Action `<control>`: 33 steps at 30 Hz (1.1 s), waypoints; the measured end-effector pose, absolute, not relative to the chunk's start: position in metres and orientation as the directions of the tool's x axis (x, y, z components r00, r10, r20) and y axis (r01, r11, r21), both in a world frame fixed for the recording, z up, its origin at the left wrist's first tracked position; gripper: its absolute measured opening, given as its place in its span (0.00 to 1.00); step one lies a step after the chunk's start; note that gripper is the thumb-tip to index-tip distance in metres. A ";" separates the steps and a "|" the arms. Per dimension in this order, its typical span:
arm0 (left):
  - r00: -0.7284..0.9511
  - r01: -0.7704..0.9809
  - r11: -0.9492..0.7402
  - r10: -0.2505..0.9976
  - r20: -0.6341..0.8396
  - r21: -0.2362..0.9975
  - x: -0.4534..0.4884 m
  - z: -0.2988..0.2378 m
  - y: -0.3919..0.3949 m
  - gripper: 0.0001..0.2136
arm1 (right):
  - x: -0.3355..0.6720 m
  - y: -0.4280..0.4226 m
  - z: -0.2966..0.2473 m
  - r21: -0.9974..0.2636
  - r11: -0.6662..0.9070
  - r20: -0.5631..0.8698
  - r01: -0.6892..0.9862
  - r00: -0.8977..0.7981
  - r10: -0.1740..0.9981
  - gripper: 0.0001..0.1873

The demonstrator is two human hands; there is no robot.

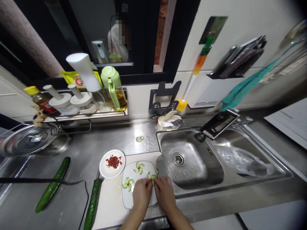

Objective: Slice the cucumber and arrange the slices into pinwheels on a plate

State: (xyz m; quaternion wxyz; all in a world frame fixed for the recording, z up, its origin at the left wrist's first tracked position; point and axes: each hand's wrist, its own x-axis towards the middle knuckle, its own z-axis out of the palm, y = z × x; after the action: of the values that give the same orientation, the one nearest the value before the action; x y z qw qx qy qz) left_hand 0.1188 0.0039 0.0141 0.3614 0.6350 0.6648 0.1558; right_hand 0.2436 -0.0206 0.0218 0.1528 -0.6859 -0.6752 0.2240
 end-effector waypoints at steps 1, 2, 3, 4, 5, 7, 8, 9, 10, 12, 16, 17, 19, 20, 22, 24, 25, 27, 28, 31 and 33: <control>0.070 0.732 0.143 0.957 -0.282 0.666 0.119 0.014 0.004 0.11 | 0.244 -0.021 0.022 -0.517 -0.038 -0.095 0.855 -0.013 0.995 0.14; 0.072 0.732 0.140 0.957 -0.280 0.667 0.118 0.014 0.004 0.12 | 0.245 -0.021 0.021 -0.522 -0.036 -0.087 0.852 -0.011 0.996 0.13; 0.073 0.731 0.137 0.958 -0.277 0.668 0.118 0.015 0.004 0.12 | 0.245 -0.021 0.021 -0.526 -0.035 -0.079 0.850 -0.009 0.997 0.13; 0.074 0.730 0.132 0.960 -0.269 0.671 0.117 0.016 0.004 0.12 | 0.246 -0.021 0.022 -0.529 -0.032 -0.072 0.848 -0.007 0.997 0.13; 0.074 0.727 0.125 0.963 -0.258 0.675 0.116 0.017 0.004 0.11 | 0.246 -0.020 0.022 -0.530 -0.032 -0.066 0.847 -0.004 0.998 0.13; 0.067 0.721 0.111 0.971 -0.228 0.684 0.111 0.021 0.005 0.11 | 0.247 -0.020 0.024 -0.527 -0.032 -0.058 0.849 0.002 0.998 0.14; 0.062 0.717 0.104 0.975 -0.211 0.689 0.106 0.023 0.006 0.10 | 0.248 -0.019 0.025 -0.524 -0.031 -0.054 0.851 0.004 0.999 0.14; 0.053 0.714 0.099 0.980 -0.194 0.693 0.101 0.025 0.007 0.10 | 0.248 -0.019 0.025 -0.524 -0.028 -0.048 0.852 0.003 0.999 0.14; 0.038 0.710 0.099 0.983 -0.178 0.697 0.094 0.027 0.009 0.10 | 0.248 -0.018 0.026 -0.525 -0.021 -0.041 0.851 0.000 0.999 0.14; -0.006 0.706 0.111 0.989 -0.151 0.699 0.075 0.030 0.013 0.10 | 0.248 -0.016 0.027 -0.532 0.000 -0.022 0.847 -0.013 1.000 0.14; -0.164 0.725 0.229 0.973 -0.160 0.649 0.025 0.033 0.026 0.12 | 0.246 -0.013 0.028 -0.548 0.034 0.002 0.836 -0.040 0.999 0.14; -0.212 0.738 0.274 0.962 -0.173 0.617 0.011 0.033 0.030 0.12 | 0.245 -0.012 0.028 -0.549 0.040 0.004 0.835 -0.045 0.999 0.14; -0.321 0.763 0.377 0.926 -0.198 0.526 -0.012 0.032 0.039 0.13 | 0.243 -0.011 0.029 -0.549 0.049 0.005 0.835 -0.055 0.998 0.14; -0.358 0.766 0.413 0.911 -0.207 0.493 -0.022 0.031 0.044 0.13 | 0.243 -0.011 0.029 -0.547 0.051 0.004 0.836 -0.059 0.998 0.14; -0.392 0.770 0.455 0.890 -0.231 0.447 -0.036 0.029 0.052 0.12 | 0.241 -0.010 0.028 -0.542 0.049 -0.005 0.839 -0.061 0.998 0.13; -0.401 0.780 0.472 0.881 -0.252 0.411 -0.041 0.028 0.059 0.12 | 0.240 -0.010 0.028 -0.541 0.045 -0.013 0.840 -0.061 0.998 0.13; -0.403 0.785 0.477 0.878 -0.259 0.395 -0.042 0.027 0.062 0.11 | 0.239 -0.009 0.027 -0.541 0.047 -0.014 0.840 -0.065 0.998 0.13; -0.412 0.790 0.490 0.870 -0.273 0.368 -0.040 0.027 0.068 0.12 | 0.239 -0.009 0.027 -0.541 0.057 -0.012 0.839 -0.075 0.997 0.13; -0.418 0.793 0.496 0.866 -0.276 0.354 -0.038 0.027 0.070 0.12 | 0.239 -0.008 0.027 -0.540 0.061 -0.011 0.839 -0.080 0.997 0.14; -0.423 0.806 0.502 0.860 -0.287 0.315 -0.035 0.026 0.075 0.13 | 0.239 -0.007 0.029 -0.534 0.063 -0.014 0.843 -0.084 0.996 0.14; -0.416 0.811 0.498 0.859 -0.298 0.305 -0.035 0.025 0.077 0.13 | 0.239 -0.007 0.030 -0.532 0.061 -0.016 0.844 -0.082 0.996 0.13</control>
State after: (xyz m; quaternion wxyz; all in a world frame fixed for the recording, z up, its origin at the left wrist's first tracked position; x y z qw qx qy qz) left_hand -0.0354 0.0765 0.0248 0.2112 0.4976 0.8394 0.0567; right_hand 0.2392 -0.0068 0.0300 0.1820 -0.6525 -0.7054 0.2088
